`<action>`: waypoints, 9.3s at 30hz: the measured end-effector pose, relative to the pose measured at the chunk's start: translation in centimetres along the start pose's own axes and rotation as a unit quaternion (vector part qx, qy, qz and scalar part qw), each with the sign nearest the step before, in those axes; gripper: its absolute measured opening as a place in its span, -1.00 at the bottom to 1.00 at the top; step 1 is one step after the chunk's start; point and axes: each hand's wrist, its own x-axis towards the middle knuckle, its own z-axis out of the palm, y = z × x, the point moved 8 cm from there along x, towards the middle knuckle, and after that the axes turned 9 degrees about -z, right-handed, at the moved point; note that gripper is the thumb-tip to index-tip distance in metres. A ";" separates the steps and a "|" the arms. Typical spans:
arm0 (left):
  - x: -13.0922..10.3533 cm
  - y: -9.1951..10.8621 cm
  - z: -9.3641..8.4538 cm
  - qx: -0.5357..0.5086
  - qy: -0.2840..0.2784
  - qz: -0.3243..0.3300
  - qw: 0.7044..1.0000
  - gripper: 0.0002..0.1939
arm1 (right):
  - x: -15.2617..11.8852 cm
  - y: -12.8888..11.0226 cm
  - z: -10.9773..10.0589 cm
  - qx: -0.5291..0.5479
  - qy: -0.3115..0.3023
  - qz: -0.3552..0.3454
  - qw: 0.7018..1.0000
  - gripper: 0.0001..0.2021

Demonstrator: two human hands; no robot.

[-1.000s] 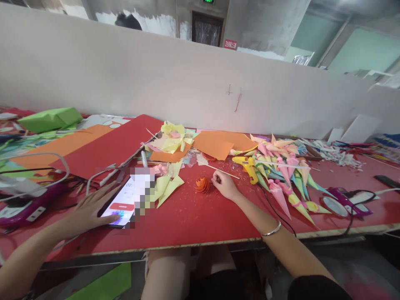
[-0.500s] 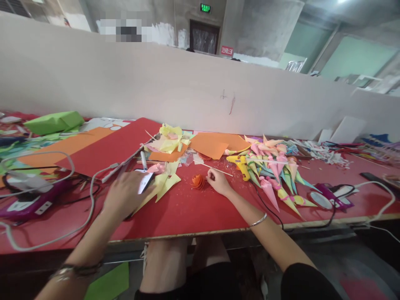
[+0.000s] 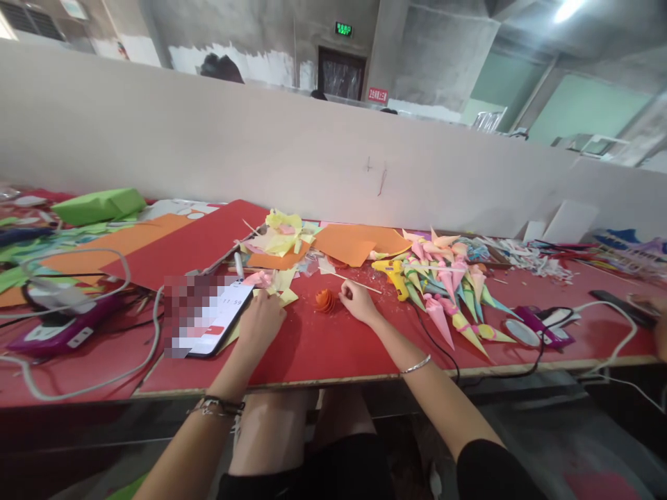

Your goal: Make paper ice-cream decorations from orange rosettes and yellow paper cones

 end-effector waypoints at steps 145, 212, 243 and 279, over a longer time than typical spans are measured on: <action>2.7 6.8 -5.2 -0.150 -0.004 0.128 0.980 -0.55 | 2.1 2.3 -15.6 -0.148 0.171 0.141 0.964 -0.73; 5.3 4.5 -2.9 -0.022 0.199 0.149 0.968 -0.80 | 1.3 -2.6 -6.1 -0.003 0.026 0.039 0.999 -0.85; 5.5 4.2 -2.9 -0.054 0.150 0.164 0.974 -0.74 | 1.6 -1.8 -7.5 -0.227 0.014 0.006 0.974 -0.73; 5.9 4.5 -1.7 -0.011 0.067 0.130 0.989 -0.81 | 1.5 -2.9 -7.3 -0.275 -0.007 -0.012 0.961 -0.62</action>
